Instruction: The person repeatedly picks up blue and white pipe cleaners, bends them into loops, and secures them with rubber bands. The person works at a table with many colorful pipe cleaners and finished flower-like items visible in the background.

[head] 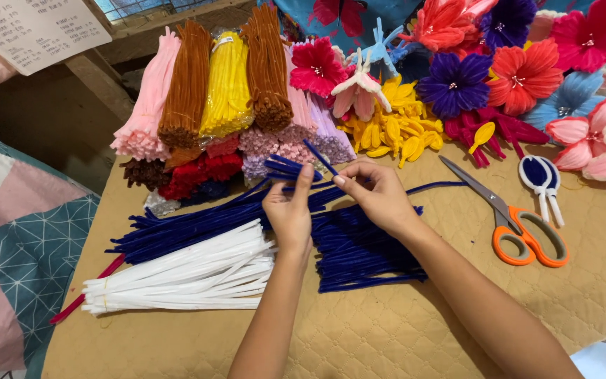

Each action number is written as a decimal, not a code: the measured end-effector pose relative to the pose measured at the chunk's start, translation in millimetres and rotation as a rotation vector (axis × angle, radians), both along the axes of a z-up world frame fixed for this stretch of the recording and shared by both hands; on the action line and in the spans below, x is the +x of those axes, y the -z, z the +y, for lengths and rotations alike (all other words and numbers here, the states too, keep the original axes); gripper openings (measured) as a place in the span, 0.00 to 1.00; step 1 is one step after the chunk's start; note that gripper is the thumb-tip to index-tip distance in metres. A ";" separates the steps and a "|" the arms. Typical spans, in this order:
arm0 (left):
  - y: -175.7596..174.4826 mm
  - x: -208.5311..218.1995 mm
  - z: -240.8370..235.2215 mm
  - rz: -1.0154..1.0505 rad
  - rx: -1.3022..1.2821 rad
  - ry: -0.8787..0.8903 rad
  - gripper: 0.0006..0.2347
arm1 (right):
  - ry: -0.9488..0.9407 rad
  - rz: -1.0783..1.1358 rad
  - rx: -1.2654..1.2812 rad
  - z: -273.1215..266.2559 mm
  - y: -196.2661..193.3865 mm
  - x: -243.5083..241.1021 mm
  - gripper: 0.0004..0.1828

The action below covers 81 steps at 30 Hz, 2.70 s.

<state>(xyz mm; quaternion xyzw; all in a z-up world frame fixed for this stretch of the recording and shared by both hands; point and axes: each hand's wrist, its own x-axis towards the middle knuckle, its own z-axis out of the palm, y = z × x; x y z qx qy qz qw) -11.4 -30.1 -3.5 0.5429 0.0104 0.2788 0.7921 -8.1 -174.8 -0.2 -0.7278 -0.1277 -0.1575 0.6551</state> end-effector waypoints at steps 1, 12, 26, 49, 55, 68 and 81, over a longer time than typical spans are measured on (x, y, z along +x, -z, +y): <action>-2.4 -1.8 -1.3 0.000 0.001 0.002 0.05 | 0.002 0.000 0.001 -0.1 -2.6 -1.2 0.04; -17.9 -15.3 -12.7 0.015 0.005 0.051 0.06 | -0.028 0.090 0.114 5.8 -9.8 -11.4 0.06; 6.9 -11.1 -19.6 -0.080 -0.029 0.033 0.05 | -0.074 0.022 0.158 8.6 -0.8 -8.4 0.05; -23.0 -165.9 69.7 0.093 0.303 1.510 0.07 | -0.814 -0.430 -1.056 7.9 -111.0 -126.4 0.09; 24.2 -209.7 78.2 0.311 0.212 1.322 0.17 | -1.015 -0.395 -1.014 39.2 -101.6 -126.4 0.07; 22.7 -268.6 138.6 0.333 0.123 0.855 0.22 | -0.394 -0.174 -1.011 203.2 20.9 -91.8 0.12; 43.2 -208.9 73.5 0.341 -0.155 0.450 0.27 | -0.276 0.263 -0.656 10.8 -40.6 -156.9 0.05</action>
